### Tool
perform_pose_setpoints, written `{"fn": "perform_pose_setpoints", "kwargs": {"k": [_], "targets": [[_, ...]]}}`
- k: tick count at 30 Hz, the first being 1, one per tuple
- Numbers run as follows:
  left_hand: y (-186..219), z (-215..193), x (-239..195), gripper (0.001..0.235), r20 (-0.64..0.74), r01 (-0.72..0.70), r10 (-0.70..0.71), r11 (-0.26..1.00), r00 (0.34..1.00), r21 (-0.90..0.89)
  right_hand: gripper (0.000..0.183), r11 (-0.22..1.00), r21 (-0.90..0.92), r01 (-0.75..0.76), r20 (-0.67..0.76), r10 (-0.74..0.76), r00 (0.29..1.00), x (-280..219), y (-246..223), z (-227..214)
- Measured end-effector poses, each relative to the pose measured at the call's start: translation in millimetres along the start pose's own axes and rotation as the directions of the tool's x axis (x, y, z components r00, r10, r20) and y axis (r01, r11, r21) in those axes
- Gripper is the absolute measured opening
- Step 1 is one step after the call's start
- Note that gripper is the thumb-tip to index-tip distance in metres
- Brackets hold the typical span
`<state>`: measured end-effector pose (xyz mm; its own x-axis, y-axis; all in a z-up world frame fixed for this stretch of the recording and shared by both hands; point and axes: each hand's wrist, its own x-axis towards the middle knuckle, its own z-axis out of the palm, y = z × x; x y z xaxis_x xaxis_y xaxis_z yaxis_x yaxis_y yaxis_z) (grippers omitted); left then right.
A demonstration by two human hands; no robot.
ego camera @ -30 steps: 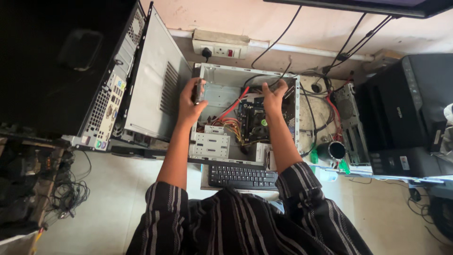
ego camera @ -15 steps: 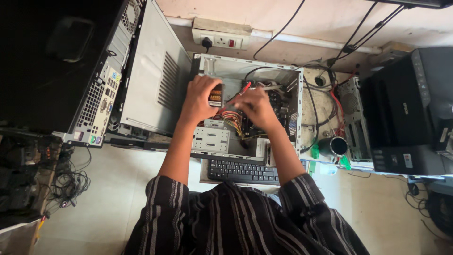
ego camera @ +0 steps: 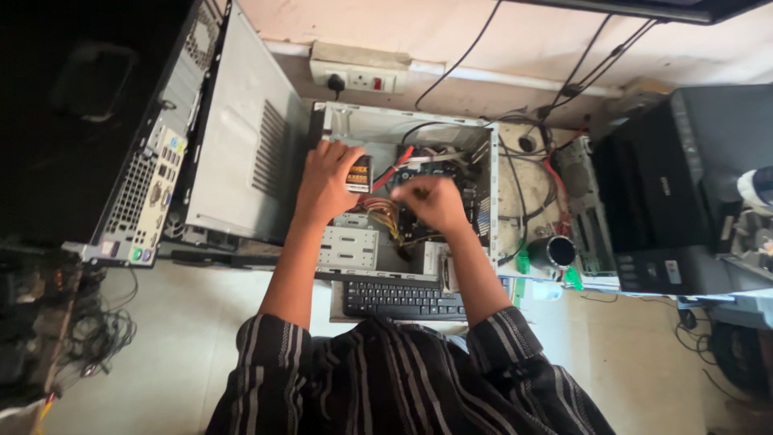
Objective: The person removes a graphics card from a desktop computer using a screwdriver, then closes the case. They open another computer case, connect power cables to the motherboard, and place a small box inside.
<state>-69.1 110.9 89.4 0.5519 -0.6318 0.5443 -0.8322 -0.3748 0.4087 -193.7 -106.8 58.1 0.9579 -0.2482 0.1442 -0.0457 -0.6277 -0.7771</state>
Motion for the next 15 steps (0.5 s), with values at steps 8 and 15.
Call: {"fn": "perform_pose_setpoints", "kwargs": {"k": [8,15], "targets": [[-2,-1,0,0.071,-0.031,0.033,-0.033,0.999,0.999,0.015,0.059,0.896,0.434,0.096,-0.764,0.310,0.565,57,98,-24],[-4,-6,0,0.078,-0.089,-0.025,0.018,0.997,0.996,-0.075,0.041,0.857,-0.020,-0.514,-0.773,0.313,0.551,106,139,-98]]}}
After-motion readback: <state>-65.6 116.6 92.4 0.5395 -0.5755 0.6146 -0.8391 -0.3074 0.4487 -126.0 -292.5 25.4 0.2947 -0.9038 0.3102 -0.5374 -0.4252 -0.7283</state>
